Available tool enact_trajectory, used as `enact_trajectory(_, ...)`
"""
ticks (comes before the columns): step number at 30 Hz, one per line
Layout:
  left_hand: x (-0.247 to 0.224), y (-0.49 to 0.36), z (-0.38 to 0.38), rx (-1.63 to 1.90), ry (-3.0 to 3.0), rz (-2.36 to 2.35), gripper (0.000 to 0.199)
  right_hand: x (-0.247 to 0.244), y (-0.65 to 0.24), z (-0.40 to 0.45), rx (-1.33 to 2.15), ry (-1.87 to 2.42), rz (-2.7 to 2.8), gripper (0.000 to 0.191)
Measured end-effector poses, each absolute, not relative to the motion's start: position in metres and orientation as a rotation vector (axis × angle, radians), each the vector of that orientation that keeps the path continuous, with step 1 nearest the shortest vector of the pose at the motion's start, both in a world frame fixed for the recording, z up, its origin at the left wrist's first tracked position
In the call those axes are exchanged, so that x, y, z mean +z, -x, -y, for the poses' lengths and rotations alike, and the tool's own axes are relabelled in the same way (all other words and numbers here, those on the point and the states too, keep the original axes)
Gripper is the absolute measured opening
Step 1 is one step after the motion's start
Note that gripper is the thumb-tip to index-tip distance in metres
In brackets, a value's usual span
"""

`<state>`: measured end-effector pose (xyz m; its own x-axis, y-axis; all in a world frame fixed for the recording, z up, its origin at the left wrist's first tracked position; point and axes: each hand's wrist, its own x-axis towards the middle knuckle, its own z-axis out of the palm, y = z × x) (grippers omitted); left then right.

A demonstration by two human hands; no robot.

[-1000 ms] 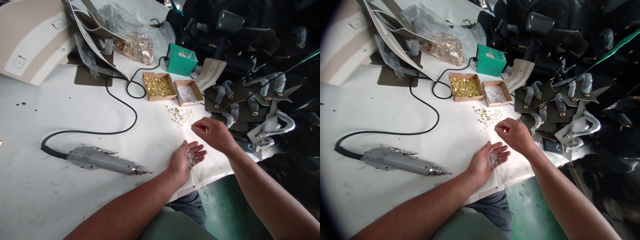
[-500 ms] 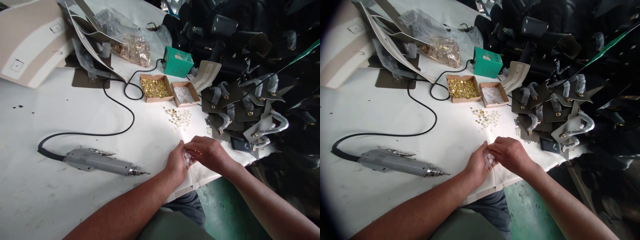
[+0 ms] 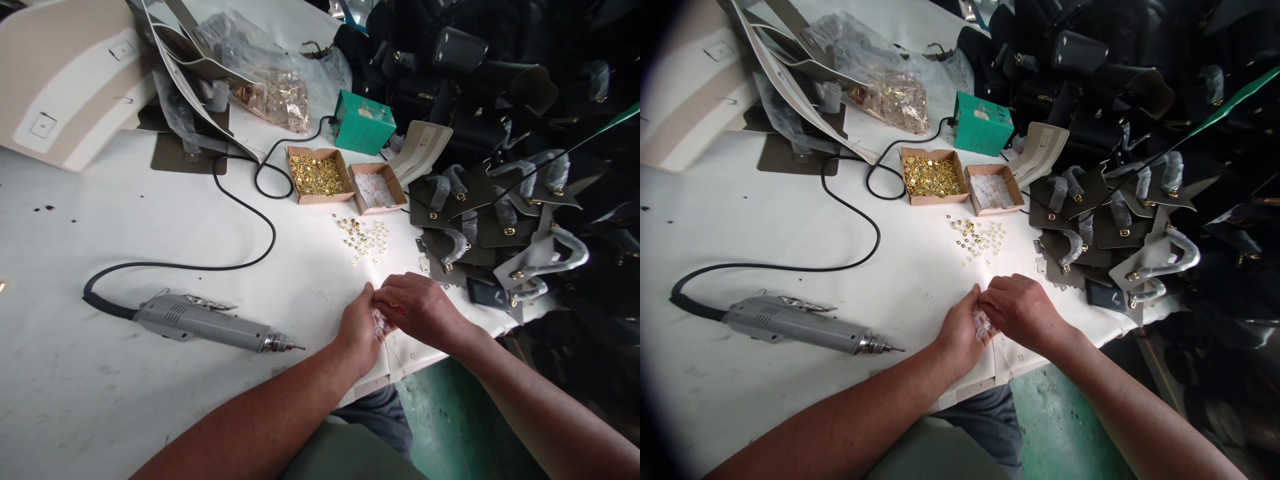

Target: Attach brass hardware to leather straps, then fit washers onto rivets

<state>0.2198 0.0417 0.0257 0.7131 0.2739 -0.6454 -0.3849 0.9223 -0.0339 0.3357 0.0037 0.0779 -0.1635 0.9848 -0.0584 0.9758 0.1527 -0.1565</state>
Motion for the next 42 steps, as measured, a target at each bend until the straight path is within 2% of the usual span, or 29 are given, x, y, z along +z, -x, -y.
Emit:
enact_trajectory(5,0.017,-0.221,-0.038,0.365,0.162,-0.635,0.036,0.083,-0.344,-0.009,0.389,2.059,2.288,0.019)
enact_trajectory(10,0.011,-0.221,-0.038,0.295,0.109,-0.557,0.044,0.084,-0.358,-0.036,0.552,2.212,1.825,0.010)
enact_trajectory(14,0.014,-0.218,-0.039,0.267,0.114,-0.591,0.045,0.071,-0.365,-0.070,0.569,2.311,1.639,0.013)
enact_trajectory(19,0.016,-0.217,-0.040,0.256,0.106,-0.607,0.047,0.054,-0.363,-0.096,0.587,2.440,1.628,0.019)
enact_trajectory(26,0.017,-0.219,-0.039,0.238,0.130,-0.619,0.046,0.040,-0.362,-0.097,0.508,2.521,1.679,0.019)
enact_trajectory(42,0.016,-0.219,-0.039,0.245,0.124,-0.594,0.046,0.041,-0.353,-0.095,0.432,2.522,1.727,0.023)
